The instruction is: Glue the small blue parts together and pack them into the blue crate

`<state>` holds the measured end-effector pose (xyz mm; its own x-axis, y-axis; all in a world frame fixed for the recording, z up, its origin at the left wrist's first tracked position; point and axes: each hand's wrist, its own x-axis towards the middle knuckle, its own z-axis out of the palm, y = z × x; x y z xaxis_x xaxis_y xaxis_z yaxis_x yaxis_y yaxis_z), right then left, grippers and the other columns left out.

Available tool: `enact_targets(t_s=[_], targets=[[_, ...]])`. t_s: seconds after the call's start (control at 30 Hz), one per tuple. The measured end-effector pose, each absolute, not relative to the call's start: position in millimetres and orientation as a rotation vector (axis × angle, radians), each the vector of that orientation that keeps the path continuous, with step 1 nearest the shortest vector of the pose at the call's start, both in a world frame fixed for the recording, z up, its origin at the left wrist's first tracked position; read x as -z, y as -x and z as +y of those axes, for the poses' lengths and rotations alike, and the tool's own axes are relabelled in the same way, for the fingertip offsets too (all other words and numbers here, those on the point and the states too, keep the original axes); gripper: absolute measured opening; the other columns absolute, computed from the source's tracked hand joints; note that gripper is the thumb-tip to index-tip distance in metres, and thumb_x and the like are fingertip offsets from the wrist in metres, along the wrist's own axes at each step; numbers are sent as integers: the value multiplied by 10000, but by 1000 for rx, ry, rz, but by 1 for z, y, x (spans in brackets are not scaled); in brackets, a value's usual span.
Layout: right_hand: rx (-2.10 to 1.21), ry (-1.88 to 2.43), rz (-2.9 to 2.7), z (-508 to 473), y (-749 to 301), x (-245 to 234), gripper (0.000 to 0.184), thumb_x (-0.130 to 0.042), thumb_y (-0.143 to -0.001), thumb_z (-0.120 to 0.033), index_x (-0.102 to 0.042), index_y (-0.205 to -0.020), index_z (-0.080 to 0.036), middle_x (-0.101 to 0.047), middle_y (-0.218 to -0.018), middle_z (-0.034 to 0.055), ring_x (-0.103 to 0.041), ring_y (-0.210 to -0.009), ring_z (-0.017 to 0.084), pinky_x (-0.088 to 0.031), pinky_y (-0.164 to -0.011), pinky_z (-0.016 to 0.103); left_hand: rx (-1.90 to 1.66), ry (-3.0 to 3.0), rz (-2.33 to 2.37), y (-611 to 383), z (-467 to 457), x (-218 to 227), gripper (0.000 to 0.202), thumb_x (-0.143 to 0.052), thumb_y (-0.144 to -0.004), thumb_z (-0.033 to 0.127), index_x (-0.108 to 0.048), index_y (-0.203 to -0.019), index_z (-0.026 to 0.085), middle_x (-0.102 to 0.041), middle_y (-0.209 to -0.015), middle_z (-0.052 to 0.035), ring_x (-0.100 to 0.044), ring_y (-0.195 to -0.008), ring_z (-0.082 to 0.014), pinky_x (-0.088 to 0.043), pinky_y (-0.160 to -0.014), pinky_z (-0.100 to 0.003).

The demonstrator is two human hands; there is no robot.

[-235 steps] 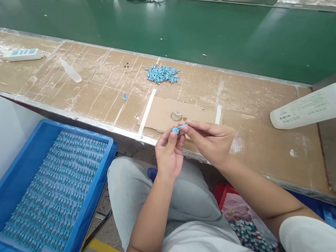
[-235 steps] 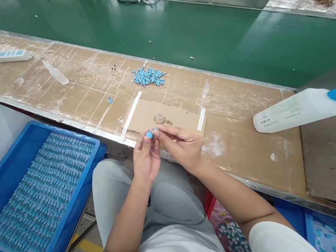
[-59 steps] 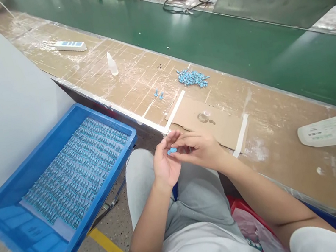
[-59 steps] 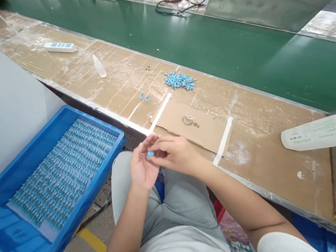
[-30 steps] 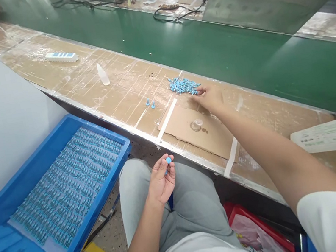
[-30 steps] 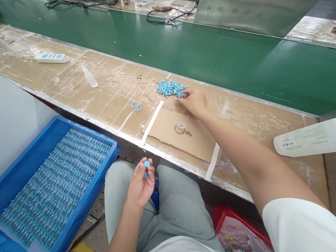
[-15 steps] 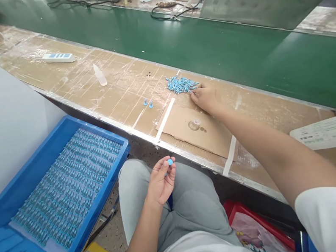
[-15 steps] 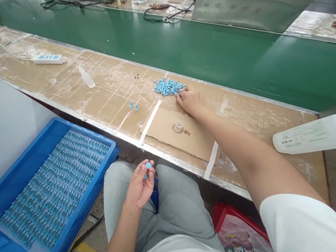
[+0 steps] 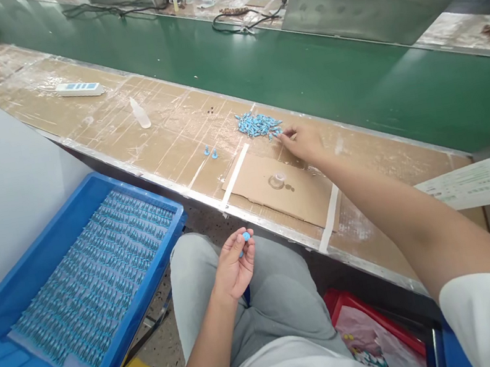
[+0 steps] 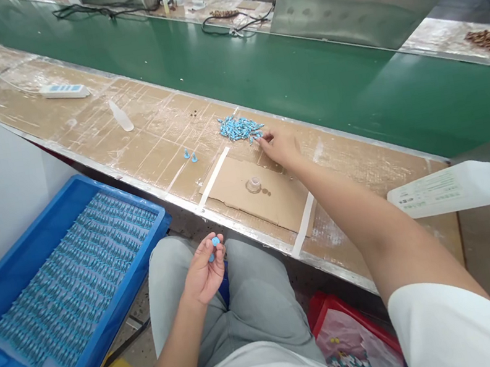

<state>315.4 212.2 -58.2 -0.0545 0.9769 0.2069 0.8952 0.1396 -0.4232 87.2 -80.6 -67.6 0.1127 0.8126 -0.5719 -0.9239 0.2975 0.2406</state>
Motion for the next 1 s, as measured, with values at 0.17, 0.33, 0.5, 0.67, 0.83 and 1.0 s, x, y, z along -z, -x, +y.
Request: enact_targets(t_s=[0.17, 0.33, 0.5, 0.67, 0.83, 1.0], targets=[[-252, 1801, -1939, 222, -300, 59, 224, -620, -824, -437, -680, -926, -247, -719, -923, 50, -641, -834, 247, -490, -770, 367, -1293, 203, 707, -88, -82, 66, 126, -702, -786, 93, -701, -907, 129, -732, -944, -74, -699, -744, -82, -578, -696, -138], [-340, 1898, -1925, 237, -285, 55, 168, -675, -788, -371, -671, -783, -203, -704, -821, 84, -632, -763, 252, -502, -761, 398, -1305, 202, 725, -86, -82, 65, 140, -701, -786, 83, -692, -920, 120, -731, -951, -87, -706, -752, -90, -578, -696, -136], [-409, 1958, -1994, 249, -281, 55, 74, -702, -726, -187, -629, -719, -186, -689, -803, 85, -633, -866, 271, -502, -843, 418, -1314, 191, 719, -83, -83, 66, 162, -710, -777, 81, -686, -931, 125, -733, -954, -81, -711, -756, -94, -581, -697, -140], [-356, 1920, -2160, 244, -288, 55, 111, -684, -688, -131, -604, -662, -204, -685, -778, 68, -636, -872, 278, -499, -877, 425, -1287, 157, 708, -84, -84, 69, 182, -701, -775, 67, -683, -946, 128, -734, -961, -80, -714, -767, -96, -580, -698, -139], [-808, 1685, -1955, 222, -304, 55, 203, -689, -747, -232, -635, -937, -183, -651, -705, 20, -620, -675, 179, -546, -742, 369, -1266, 127, 704, -87, -88, 72, 182, -706, -771, 68, -688, -942, 129, -738, -968, -79, -713, -761, -94, -577, -691, -136], [-1360, 1304, -1479, 193, -318, 45, 275, -774, -697, -361, -642, -878, -201, -632, -715, -13, -619, -625, 119, -576, -707, 313, -1267, 115, 685, -90, -89, 71, 177, -704, -773, 65, -694, -940, 120, -741, -967, -88, -711, -753, -91, -573, -692, -131]])
